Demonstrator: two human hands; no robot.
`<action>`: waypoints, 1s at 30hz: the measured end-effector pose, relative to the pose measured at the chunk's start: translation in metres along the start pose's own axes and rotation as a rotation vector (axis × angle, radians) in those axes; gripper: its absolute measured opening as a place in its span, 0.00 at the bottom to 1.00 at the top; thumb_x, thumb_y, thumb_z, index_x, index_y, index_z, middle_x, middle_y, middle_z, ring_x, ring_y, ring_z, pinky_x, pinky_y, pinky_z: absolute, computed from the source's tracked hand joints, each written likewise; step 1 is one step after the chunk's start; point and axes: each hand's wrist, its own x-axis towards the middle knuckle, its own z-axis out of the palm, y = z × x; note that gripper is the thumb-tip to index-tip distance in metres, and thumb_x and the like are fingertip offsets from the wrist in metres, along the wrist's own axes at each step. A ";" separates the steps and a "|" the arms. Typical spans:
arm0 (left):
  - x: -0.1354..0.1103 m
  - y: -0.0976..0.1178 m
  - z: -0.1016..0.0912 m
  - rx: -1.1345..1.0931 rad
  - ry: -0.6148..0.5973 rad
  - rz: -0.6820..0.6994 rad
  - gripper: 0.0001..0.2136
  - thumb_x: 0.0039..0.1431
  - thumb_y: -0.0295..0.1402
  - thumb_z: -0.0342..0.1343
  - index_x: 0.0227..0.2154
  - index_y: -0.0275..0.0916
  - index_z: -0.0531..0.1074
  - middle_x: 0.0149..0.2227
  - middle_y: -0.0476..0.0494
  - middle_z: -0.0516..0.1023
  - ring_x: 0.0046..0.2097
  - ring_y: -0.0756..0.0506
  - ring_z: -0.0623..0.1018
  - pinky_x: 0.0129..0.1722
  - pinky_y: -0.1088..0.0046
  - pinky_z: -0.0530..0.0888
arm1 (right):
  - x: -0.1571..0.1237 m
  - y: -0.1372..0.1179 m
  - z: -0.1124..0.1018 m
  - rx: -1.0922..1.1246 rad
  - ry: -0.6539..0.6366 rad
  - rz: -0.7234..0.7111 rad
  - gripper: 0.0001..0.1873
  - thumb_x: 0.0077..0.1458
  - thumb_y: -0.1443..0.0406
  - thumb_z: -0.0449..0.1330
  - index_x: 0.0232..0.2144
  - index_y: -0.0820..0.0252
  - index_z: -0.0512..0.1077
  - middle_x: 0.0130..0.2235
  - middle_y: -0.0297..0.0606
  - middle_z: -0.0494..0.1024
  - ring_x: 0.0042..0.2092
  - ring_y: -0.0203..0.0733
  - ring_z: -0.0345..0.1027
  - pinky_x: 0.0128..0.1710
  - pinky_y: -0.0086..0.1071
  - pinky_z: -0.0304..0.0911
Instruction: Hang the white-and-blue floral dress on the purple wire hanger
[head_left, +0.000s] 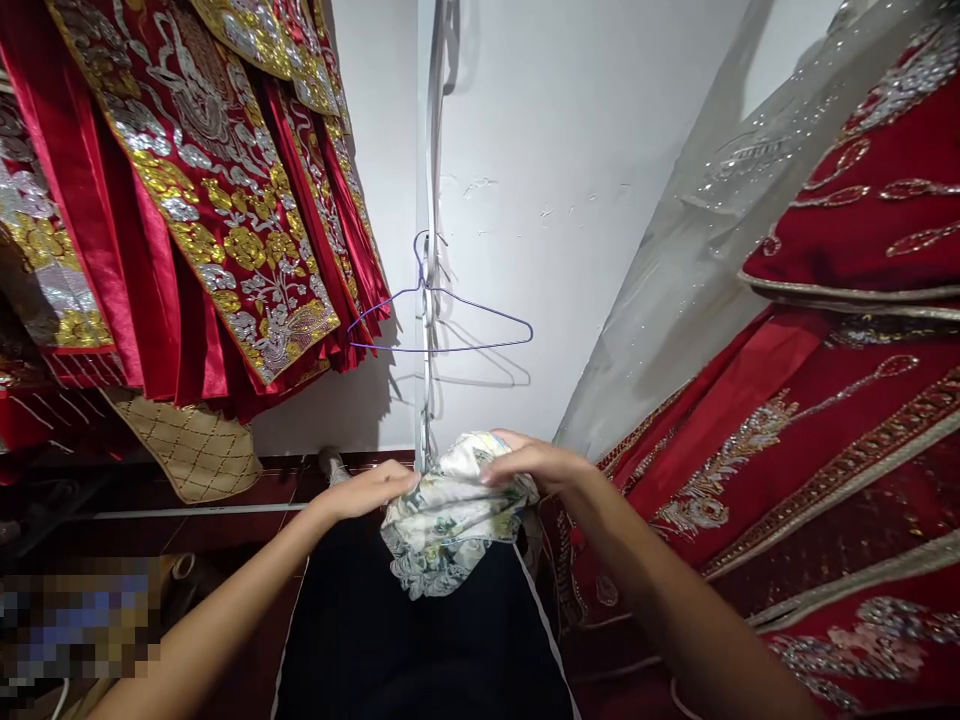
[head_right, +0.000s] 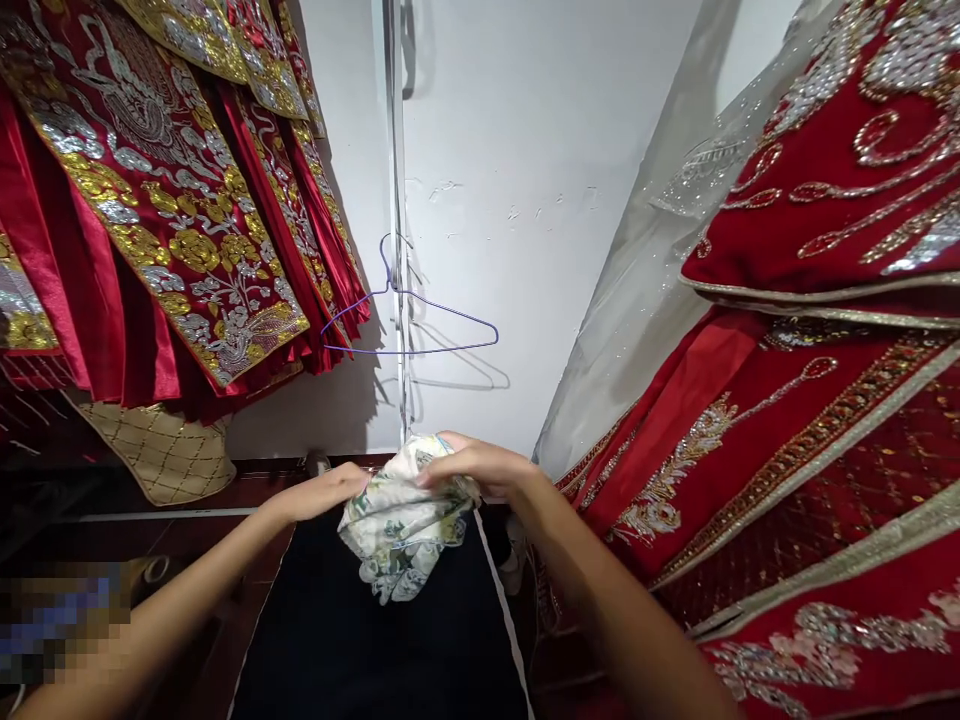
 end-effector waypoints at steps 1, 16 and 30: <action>-0.009 0.006 -0.002 0.032 -0.103 0.001 0.21 0.60 0.48 0.56 0.22 0.36 0.74 0.23 0.49 0.70 0.27 0.48 0.68 0.30 0.74 0.66 | -0.004 -0.009 -0.004 -0.129 -0.049 0.035 0.14 0.41 0.66 0.69 0.34 0.62 0.76 0.33 0.37 0.79 0.34 0.42 0.72 0.31 0.31 0.66; -0.039 0.006 -0.071 0.864 0.343 -0.327 0.12 0.56 0.41 0.56 0.24 0.38 0.73 0.24 0.46 0.73 0.27 0.45 0.70 0.28 0.72 0.58 | 0.029 -0.069 -0.062 -0.757 0.430 -0.416 0.11 0.49 0.65 0.60 0.37 0.62 0.75 0.33 0.36 0.76 0.33 0.37 0.67 0.33 0.29 0.63; -0.032 0.013 -0.086 0.817 0.147 -0.342 0.18 0.58 0.49 0.53 0.29 0.38 0.75 0.28 0.45 0.77 0.30 0.44 0.75 0.28 0.73 0.64 | 0.123 -0.041 -0.119 -0.851 0.855 -0.396 0.12 0.47 0.61 0.57 0.16 0.60 0.67 0.16 0.30 0.62 0.24 0.35 0.57 0.26 0.29 0.51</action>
